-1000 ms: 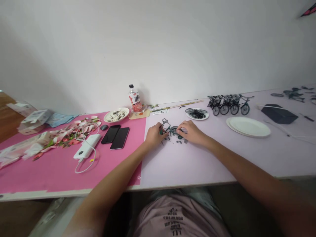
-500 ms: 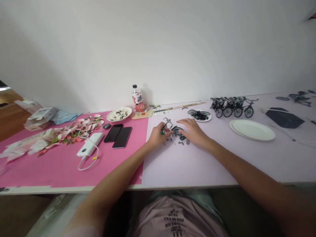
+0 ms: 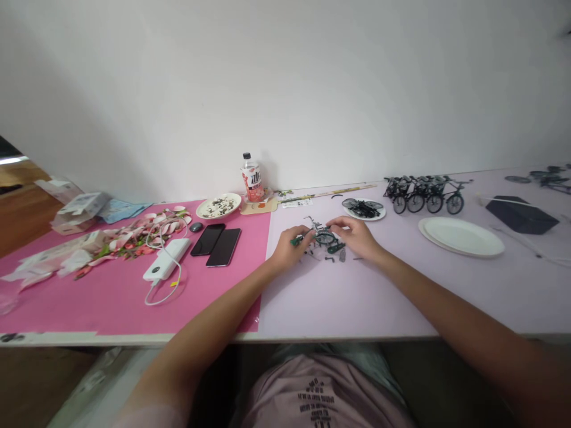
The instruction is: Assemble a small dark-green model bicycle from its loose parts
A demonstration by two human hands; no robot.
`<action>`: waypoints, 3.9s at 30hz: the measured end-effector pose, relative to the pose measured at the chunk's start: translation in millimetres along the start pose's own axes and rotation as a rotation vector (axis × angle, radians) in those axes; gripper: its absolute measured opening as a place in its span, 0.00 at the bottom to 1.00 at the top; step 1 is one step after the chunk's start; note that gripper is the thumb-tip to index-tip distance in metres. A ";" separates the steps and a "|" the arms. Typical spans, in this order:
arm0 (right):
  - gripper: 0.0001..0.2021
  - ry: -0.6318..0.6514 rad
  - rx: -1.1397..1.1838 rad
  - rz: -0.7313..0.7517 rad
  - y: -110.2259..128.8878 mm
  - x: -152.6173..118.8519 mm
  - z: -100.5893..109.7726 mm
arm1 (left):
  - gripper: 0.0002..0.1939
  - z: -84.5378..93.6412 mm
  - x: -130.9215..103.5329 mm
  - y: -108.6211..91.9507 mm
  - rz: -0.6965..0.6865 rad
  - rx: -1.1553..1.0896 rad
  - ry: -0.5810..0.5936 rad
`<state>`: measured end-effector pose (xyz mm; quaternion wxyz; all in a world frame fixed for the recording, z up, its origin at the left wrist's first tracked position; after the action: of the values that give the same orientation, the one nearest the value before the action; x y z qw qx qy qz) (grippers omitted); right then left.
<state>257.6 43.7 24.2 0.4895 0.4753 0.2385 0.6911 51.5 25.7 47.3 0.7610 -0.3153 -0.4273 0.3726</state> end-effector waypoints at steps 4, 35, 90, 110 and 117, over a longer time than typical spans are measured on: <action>0.21 0.009 0.118 -0.067 -3.8 0.0 -0.5 | 0.22 -1.0 -1.1 1.0 -0.015 -0.028 0.013; 0.42 0.369 0.446 -0.272 24.6 -22.8 -26.5 | 0.31 -16.1 -1.9 -0.2 0.163 -0.535 0.046; 0.21 0.075 0.017 -0.019 22.5 -12.6 -8.1 | 0.28 -8.0 -2.2 7.4 0.228 -0.356 -0.044; 0.24 0.127 -0.168 0.073 24.4 -14.6 -5.5 | 0.23 -8.1 -5.4 23.1 0.249 -0.363 -0.254; 0.19 0.324 -0.297 0.095 27.2 -17.1 -16.0 | 0.23 -9.4 -4.4 27.4 0.234 -0.381 -0.255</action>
<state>232.3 19.4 31.6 0.4765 0.2915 0.1870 0.8081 50.1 34.8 19.5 0.5798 -0.4505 -0.5429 0.4076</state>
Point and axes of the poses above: each hand's wrist, its own x-axis towards the middle knuckle, its own z-axis out of the back of the hand, y = z × x, the point moved 6 cm from there along x, towards the middle knuckle, and after that the axes turned 6 degrees about -x, right-handed, at the moved point
